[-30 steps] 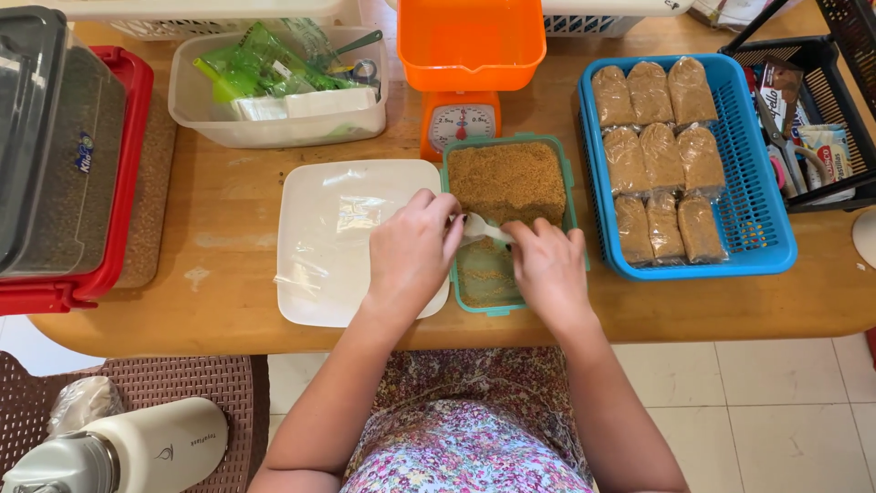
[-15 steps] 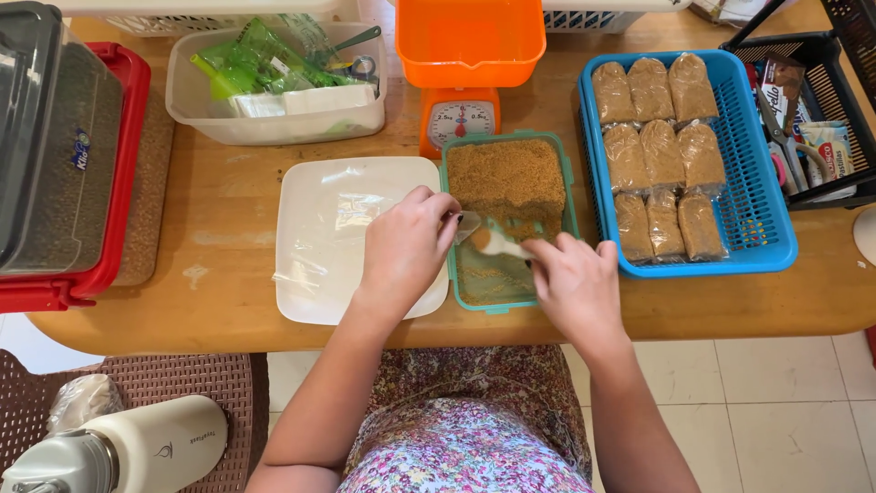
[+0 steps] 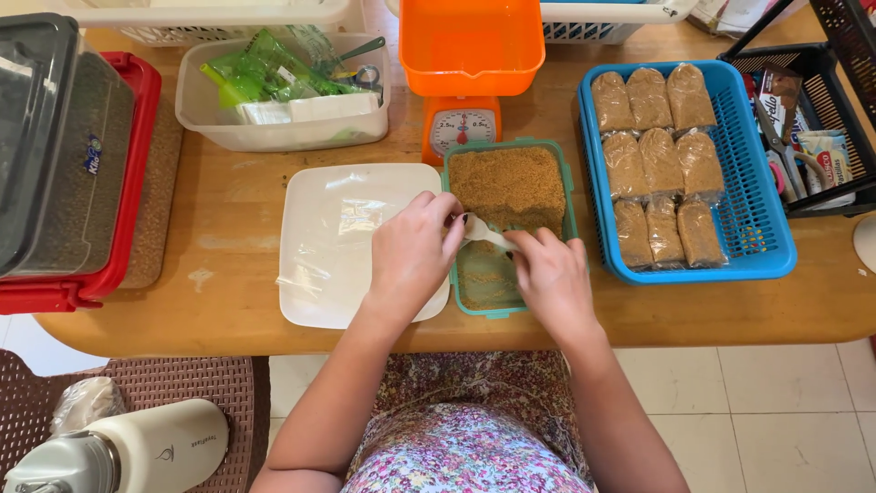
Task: Filling small plastic bags with granular material using a spoon and a small funnel, then sealing them by twisting.
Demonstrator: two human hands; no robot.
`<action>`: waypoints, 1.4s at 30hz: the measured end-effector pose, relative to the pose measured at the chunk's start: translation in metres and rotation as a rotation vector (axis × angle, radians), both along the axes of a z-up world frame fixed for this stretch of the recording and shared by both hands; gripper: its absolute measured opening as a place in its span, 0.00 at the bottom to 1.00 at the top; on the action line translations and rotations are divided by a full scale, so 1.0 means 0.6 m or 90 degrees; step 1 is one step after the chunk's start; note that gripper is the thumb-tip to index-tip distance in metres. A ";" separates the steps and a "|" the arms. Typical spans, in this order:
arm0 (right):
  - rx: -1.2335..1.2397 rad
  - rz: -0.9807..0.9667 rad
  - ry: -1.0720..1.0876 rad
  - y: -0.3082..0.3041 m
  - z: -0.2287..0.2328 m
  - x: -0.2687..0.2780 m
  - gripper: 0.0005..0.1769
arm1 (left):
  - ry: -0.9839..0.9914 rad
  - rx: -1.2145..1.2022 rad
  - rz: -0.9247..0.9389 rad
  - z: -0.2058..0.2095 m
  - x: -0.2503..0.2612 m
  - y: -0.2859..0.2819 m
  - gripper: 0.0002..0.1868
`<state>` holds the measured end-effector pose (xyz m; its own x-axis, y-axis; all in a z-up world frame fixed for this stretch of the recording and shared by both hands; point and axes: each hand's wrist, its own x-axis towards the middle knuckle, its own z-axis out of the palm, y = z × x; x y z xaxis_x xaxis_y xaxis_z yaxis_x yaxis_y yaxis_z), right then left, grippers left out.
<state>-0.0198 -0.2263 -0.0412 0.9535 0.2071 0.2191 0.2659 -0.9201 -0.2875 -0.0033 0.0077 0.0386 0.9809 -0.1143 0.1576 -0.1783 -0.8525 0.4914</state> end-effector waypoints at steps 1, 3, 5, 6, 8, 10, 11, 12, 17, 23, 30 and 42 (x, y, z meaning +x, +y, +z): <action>0.000 -0.001 -0.001 -0.008 0.007 -0.007 0.14 | -0.001 0.000 -0.001 -0.001 0.001 -0.002 0.06; -0.004 -0.008 -0.021 -0.024 0.019 -0.023 0.16 | 0.004 -0.014 -0.011 -0.004 0.001 -0.007 0.06; 0.009 -0.021 -0.018 -0.042 0.041 -0.040 0.17 | 0.003 -0.015 -0.015 -0.008 0.004 -0.011 0.06; 0.022 -0.032 -0.014 -0.051 0.051 -0.049 0.18 | 0.004 -0.016 -0.017 -0.010 0.005 -0.012 0.07; 0.031 -0.037 -0.017 -0.059 0.080 -0.064 0.18 | 0.004 -0.021 -0.019 -0.019 0.008 -0.014 0.07; 0.038 -0.042 -0.020 -0.065 0.104 -0.077 0.18 | 0.005 -0.026 -0.020 -0.023 0.010 -0.017 0.07; 0.033 -0.041 -0.027 -0.066 0.115 -0.082 0.18 | 0.004 -0.034 -0.016 -0.022 0.010 -0.018 0.07; 0.028 -0.038 -0.035 -0.067 0.125 -0.085 0.18 | 0.002 -0.042 -0.011 -0.020 0.011 -0.019 0.08; 0.027 -0.012 -0.055 -0.060 0.151 -0.086 0.19 | -0.007 -0.048 -0.006 -0.026 0.011 -0.023 0.08; -0.047 0.033 -0.096 -0.035 0.157 -0.069 0.16 | -0.013 -0.048 -0.010 -0.027 0.008 -0.027 0.08; -0.208 0.105 -0.246 0.011 0.168 -0.027 0.09 | -0.009 -0.024 -0.027 -0.025 -0.003 -0.024 0.08; -0.261 0.098 -0.396 0.023 0.202 -0.026 0.17 | -0.059 -0.016 0.013 -0.009 -0.003 0.004 0.09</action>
